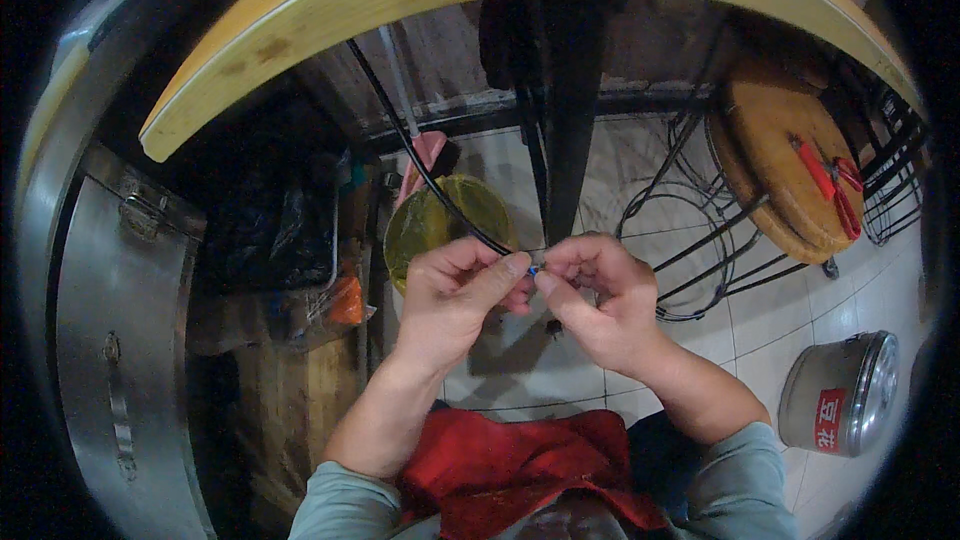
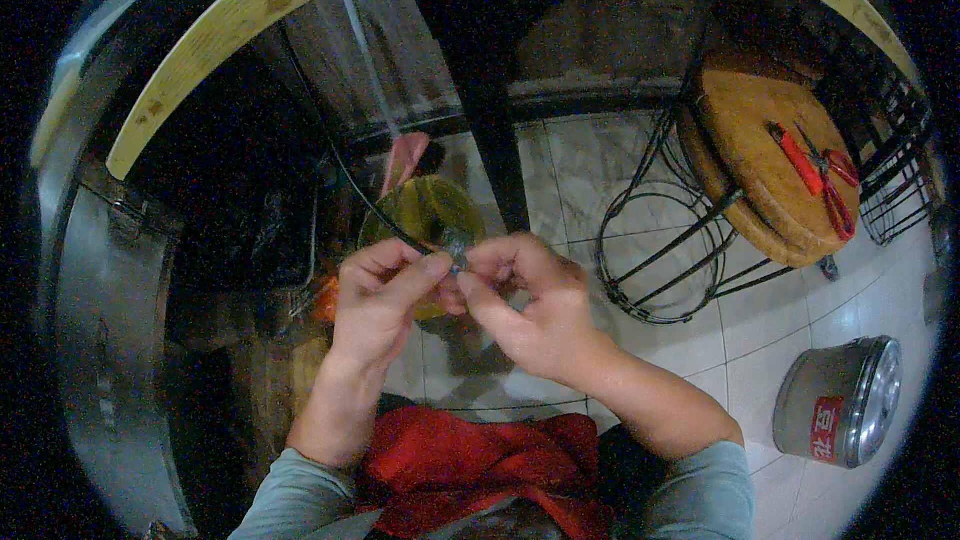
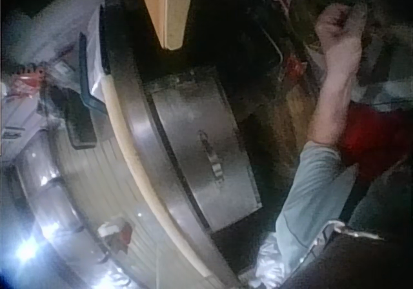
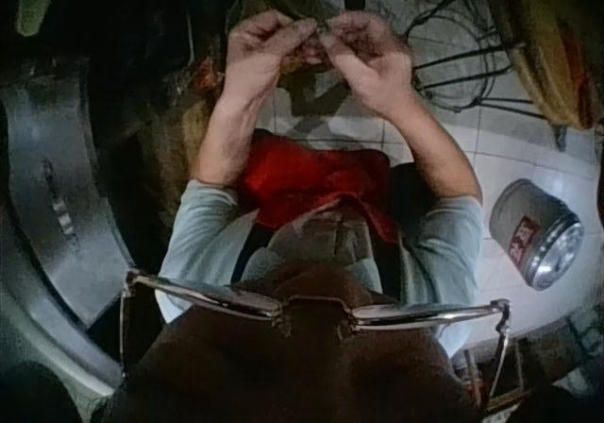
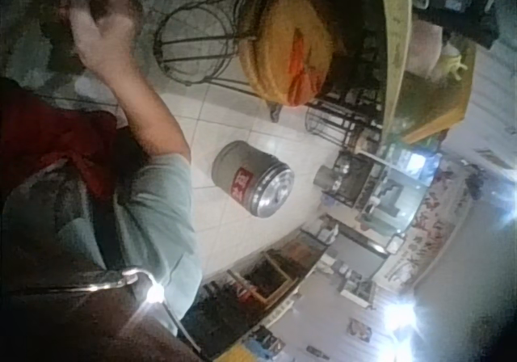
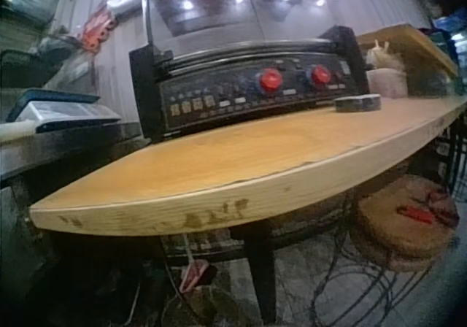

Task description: The person sits on the floor and repairs a black electrical cable. They strip the outer insulation, twist the inner wires, and secure the connection with a blue heat-shrink tube, using scissors to trim the tube and a lighter to shrink it.

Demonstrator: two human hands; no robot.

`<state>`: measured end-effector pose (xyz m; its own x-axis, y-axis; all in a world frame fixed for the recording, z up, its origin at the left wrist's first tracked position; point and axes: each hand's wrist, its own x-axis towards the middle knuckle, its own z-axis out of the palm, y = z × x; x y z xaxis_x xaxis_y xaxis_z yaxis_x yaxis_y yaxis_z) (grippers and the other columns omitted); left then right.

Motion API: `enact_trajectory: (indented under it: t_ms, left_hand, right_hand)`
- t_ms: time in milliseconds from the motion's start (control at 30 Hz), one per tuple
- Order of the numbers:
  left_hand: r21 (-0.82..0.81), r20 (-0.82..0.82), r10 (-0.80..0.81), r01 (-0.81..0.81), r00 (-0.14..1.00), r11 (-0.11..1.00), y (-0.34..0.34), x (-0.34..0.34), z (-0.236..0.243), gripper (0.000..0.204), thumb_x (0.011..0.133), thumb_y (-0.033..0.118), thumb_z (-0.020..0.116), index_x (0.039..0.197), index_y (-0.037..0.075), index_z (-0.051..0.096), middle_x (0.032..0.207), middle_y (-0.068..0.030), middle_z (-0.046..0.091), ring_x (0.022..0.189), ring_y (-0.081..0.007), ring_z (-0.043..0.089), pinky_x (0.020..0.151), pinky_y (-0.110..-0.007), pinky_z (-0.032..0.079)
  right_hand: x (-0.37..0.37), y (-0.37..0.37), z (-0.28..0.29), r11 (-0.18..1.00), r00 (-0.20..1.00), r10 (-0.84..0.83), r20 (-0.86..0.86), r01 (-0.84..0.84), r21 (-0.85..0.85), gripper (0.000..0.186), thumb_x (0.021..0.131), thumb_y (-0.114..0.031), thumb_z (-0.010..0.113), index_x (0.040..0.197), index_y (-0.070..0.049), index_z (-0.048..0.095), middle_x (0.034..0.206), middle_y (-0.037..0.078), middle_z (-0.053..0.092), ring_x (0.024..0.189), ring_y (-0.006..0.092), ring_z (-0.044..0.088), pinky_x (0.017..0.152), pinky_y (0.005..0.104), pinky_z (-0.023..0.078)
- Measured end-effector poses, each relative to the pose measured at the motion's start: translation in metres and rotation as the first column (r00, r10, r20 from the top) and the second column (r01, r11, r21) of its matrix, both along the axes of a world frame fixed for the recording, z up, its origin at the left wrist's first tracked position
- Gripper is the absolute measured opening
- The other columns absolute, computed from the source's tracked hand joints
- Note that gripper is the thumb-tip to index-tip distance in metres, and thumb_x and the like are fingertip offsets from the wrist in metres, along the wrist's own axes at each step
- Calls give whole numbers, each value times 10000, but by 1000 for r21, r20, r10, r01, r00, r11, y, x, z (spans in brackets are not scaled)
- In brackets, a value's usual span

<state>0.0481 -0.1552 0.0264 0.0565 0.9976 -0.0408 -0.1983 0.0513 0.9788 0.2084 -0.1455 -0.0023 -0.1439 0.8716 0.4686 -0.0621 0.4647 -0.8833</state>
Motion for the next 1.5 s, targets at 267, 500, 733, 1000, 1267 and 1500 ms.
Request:
enact_trajectory:
  t_ms: [267, 500, 733, 1000, 1267, 1500]
  left_hand:
    - [43, 43, 42, -44, 998, 998, -1, 1, -6, 100, 840, 73, 651, 804, -16, 625, 720, -52, 632, 600, -95, 591, 541, -212, 483]
    - [35, 31, 32, -33, 999, 999, -1, 2, -4, 110, 866, 91, 619, 846, -17, 611, 754, -59, 634, 660, -98, 595, 599, -217, 482]
    - [63, -22, -31, 33, 999, 997, -3, -2, -5, 98, 869, 101, 619, 871, 4, 603, 771, -37, 628, 708, -71, 570, 648, -194, 445]
    - [124, -37, -85, 90, 996, 988, -7, -3, -1, 49, 857, 44, 607, 876, 1, 592, 820, 1, 610, 721, -34, 531, 631, -180, 422]
    - [113, -75, -59, 67, 995, 991, -7, -4, -3, 47, 859, 47, 613, 854, 9, 586, 777, 22, 588, 677, -14, 489, 591, -165, 388]
    - [108, -89, -64, 73, 994, 991, -7, -5, -4, 68, 861, 65, 621, 835, 12, 586, 744, 33, 580, 662, -7, 471, 573, -164, 374]
  right_hand:
    - [9, 13, 16, 893, 951, -139, 276, 0, 450, 212, 752, -27, 680, 927, -4, 564, 747, 116, 606, 610, 237, 600, 514, 325, 474]
    - [13, 11, 21, 940, 955, -9, 296, -93, 328, 183, 764, -9, 650, 932, 11, 579, 771, 125, 619, 640, 221, 616, 556, 302, 487]
    - [28, 20, 46, 873, 789, -47, 613, -266, 409, 183, 714, 19, 646, 882, -5, 576, 752, 128, 613, 656, 277, 623, 572, 330, 501]
    - [29, 22, 46, 823, 771, -94, 630, -296, 484, 211, 700, 4, 651, 892, 3, 564, 751, 126, 608, 647, 281, 622, 547, 341, 505]
    - [25, 24, 39, 758, 791, -112, 601, -323, 566, 230, 710, -45, 661, 897, 6, 537, 741, 125, 593, 624, 283, 606, 509, 363, 505]
    - [23, 24, 34, 745, 776, -160, 610, -310, 591, 200, 715, -60, 659, 856, 8, 535, 723, 119, 581, 600, 287, 591, 480, 362, 491]
